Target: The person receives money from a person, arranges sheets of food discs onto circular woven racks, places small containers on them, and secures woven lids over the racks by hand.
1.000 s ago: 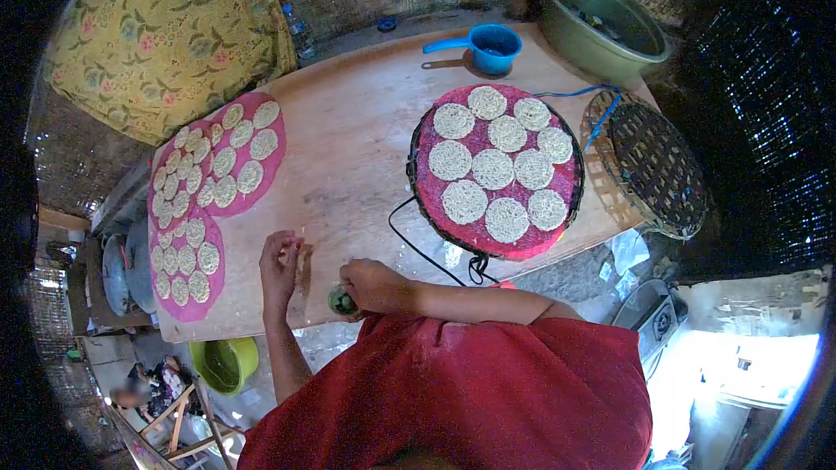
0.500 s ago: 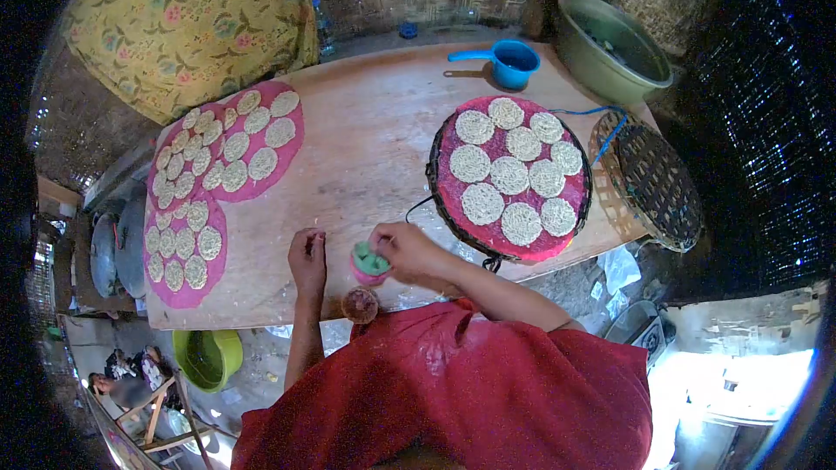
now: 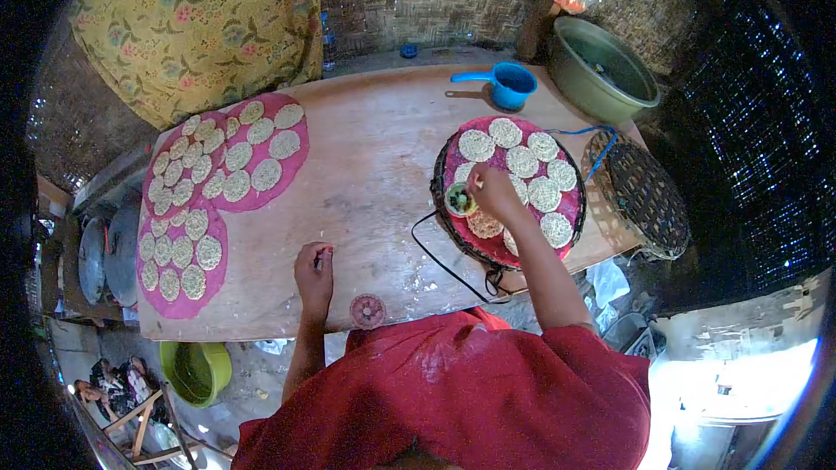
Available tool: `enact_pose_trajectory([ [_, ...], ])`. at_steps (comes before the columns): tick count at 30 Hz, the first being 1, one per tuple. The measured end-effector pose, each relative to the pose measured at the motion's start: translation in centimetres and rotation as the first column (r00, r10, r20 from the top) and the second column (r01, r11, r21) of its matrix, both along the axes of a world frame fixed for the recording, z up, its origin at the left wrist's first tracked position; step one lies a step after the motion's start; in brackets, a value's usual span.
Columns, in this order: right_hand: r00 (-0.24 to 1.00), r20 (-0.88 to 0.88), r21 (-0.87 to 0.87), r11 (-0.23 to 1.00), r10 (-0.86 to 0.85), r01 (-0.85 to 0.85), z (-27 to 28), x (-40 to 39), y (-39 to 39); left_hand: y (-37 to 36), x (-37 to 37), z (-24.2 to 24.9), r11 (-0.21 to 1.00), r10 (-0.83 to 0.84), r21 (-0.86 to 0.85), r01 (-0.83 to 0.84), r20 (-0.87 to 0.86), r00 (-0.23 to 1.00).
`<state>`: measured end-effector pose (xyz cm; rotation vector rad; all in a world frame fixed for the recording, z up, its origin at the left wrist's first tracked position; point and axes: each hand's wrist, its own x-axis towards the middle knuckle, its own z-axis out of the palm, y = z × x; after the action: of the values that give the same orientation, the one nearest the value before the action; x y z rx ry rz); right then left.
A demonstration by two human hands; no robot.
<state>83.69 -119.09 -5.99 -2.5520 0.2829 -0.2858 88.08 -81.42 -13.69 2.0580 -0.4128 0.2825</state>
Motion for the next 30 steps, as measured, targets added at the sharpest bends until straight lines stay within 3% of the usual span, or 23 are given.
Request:
enact_pose_trajectory([
  [1, 0.996, 0.072, 0.056, 0.997, 0.050, -0.054, 0.0, 0.3, -0.5, 0.0, 0.0, 0.1, 1.000, -0.003, 0.020, 0.003, 0.001, 1.000],
  [3, 0.999, 0.050, 0.063, 0.998, -0.009, 0.006, 2.0, 1.3, -1.3, 0.0, 0.1, 0.1, 0.999, 0.001, 0.032, -0.001, 0.017, 1.000],
  [5, 0.985, 0.085, 0.258, 0.958, -0.152, 0.126, 2.9, 3.4, -4.6, -0.1, 0.1, 0.1, 0.999, -0.008, 0.041, 0.006, 0.039, 0.999],
  [8, 0.947, 0.199, 0.356, 0.919, -0.252, 0.169, 4.3, 5.2, -10.9, -0.3, 0.0, 0.1, 1.000, -0.004, 0.030, 0.004, 0.011, 1.000],
  [10, 0.829, 0.313, 0.146, 0.886, -0.462, 0.439, 4.3, 5.5, -14.9, -0.3, -0.1, 0.3, 1.000, 0.019, 0.008, -0.019, 0.007, 1.000],
  [11, 0.820, 0.323, 0.146, 0.881, -0.472, 0.449, 4.1, 5.4, -16.3, -0.3, -0.1, 0.2, 1.000, 0.006, 0.003, -0.006, 0.016, 1.000],
  [13, 0.785, 0.133, 0.045, 0.795, -0.605, 0.605, 3.1, 5.3, -19.2, -0.3, -0.1, 0.1, 0.999, 0.027, -0.028, -0.028, -0.050, 0.998],
  [15, 0.770, 0.145, 0.077, 0.783, -0.622, 0.618, -0.1, 5.7, -22.3, -0.3, -0.1, 0.0, 0.999, 0.026, -0.035, -0.029, -0.064, 0.998],
  [17, 0.738, 0.152, -0.207, 0.709, -0.658, 0.675, -1.5, 6.1, -23.0, -0.4, -0.1, 0.3, 0.999, 0.032, -0.040, -0.035, -0.078, 0.996],
  [19, 0.731, 0.212, -0.176, 0.711, -0.648, 0.681, -4.0, 7.1, -24.4, -0.5, -0.2, 0.6, 0.999, 0.038, -0.003, -0.039, -0.049, 0.998],
  [21, 0.698, 0.176, -0.285, 0.643, -0.694, 0.711, -4.8, 7.6, -23.6, -0.6, -0.1, 0.7, 0.999, 0.036, 0.023, -0.036, 0.003, 0.999],
  [24, 0.632, 0.103, -0.223, 0.601, -0.768, 0.767, -5.5, 7.9, -23.1, -0.5, -0.1, 0.6, 0.999, 0.040, 0.037, -0.040, 0.008, 0.999],
  [25, 0.636, 0.096, -0.224, 0.606, -0.766, 0.763, -5.4, 7.6, -22.7, -0.5, -0.1, 0.5, 0.999, 0.045, 0.024, -0.045, -0.035, 0.998],
  [26, 0.674, 0.200, -0.213, 0.640, -0.711, 0.738, -4.7, 7.1, -21.7, -0.6, -0.1, 0.4, 0.998, 0.053, 0.031, -0.052, -0.042, 0.998],
  [27, 0.704, 0.298, -0.205, 0.677, -0.644, 0.706, -4.0, 6.7, -20.6, -0.6, 0.2, 0.3, 1.000, 0.022, 0.019, -0.022, 0.006, 1.000],
  [28, 0.724, 0.278, -0.204, 0.697, -0.632, 0.687, -2.3, 6.4, -18.0, -0.3, 0.3, 0.1, 1.000, 0.001, 0.014, -0.001, 0.048, 0.999],
  [30, 0.874, 0.339, -0.071, 0.917, -0.349, 0.393, 2.3, 5.6, -9.0, -0.1, 0.5, -0.5, 0.999, 0.012, 0.051, -0.017, 0.090, 0.996],
])
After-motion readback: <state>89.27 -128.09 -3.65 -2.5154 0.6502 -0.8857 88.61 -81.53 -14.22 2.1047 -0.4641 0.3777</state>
